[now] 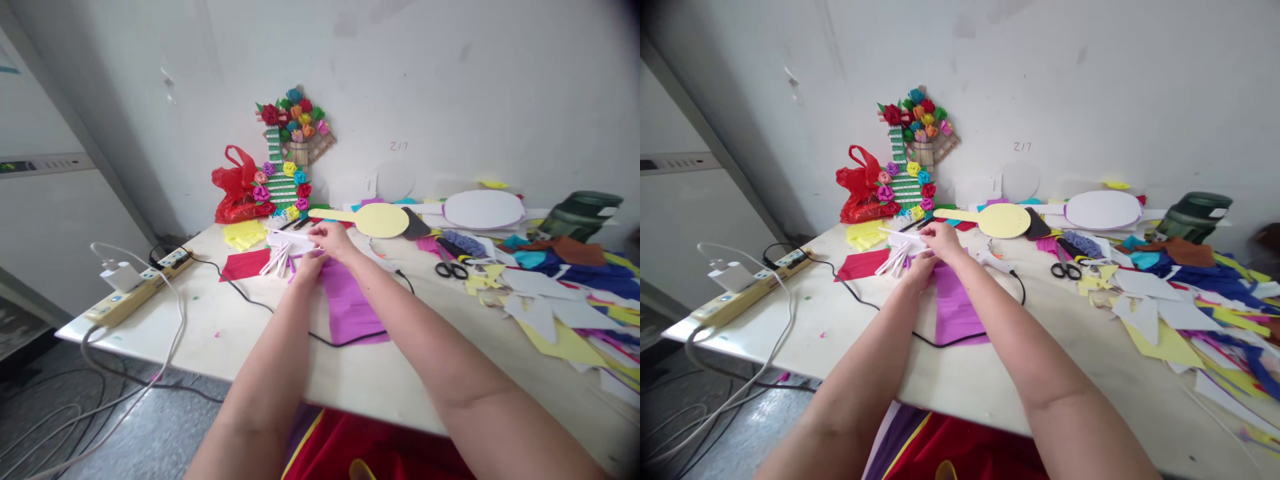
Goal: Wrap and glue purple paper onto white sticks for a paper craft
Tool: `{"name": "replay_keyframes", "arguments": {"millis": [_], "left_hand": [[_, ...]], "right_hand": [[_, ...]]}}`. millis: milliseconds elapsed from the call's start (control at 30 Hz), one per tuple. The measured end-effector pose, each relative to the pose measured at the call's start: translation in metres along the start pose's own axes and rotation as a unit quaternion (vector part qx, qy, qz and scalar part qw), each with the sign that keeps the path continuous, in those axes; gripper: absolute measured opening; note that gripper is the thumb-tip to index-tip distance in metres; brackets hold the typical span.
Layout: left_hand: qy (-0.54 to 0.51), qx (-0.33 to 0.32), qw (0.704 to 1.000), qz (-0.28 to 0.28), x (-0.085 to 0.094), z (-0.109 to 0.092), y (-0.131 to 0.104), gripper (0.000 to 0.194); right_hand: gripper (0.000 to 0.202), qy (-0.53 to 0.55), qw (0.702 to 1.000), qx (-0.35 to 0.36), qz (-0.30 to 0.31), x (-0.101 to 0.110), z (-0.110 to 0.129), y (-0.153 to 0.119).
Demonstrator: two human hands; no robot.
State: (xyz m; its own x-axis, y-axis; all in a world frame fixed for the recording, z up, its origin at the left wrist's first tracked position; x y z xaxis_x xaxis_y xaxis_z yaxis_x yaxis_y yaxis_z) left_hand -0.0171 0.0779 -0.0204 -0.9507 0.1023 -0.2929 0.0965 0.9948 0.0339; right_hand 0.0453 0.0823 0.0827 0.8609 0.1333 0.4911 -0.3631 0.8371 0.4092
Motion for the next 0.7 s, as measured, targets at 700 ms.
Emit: {"name": "replay_keyframes", "arguments": {"millis": [700], "left_hand": [[-0.106, -0.023, 0.994, 0.034, -0.008, -0.014, -0.004, 0.016]], "right_hand": [[0.020, 0.195, 0.976, -0.071, -0.065, 0.083, -0.074, -0.040]]}}
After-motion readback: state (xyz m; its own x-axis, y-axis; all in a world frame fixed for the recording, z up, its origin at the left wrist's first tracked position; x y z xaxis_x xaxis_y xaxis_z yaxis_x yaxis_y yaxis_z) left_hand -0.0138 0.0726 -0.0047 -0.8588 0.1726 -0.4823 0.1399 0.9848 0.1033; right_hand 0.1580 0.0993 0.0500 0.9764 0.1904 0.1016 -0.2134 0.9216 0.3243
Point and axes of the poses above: each hand's wrist, its own y-axis towards the middle knuckle, its own x-axis out of the back of the hand, z = x × y, the point moved 7 cm from there along y, towards the middle knuckle, and after that the axes turned 5 degrees about z, right-handed, at the moved point
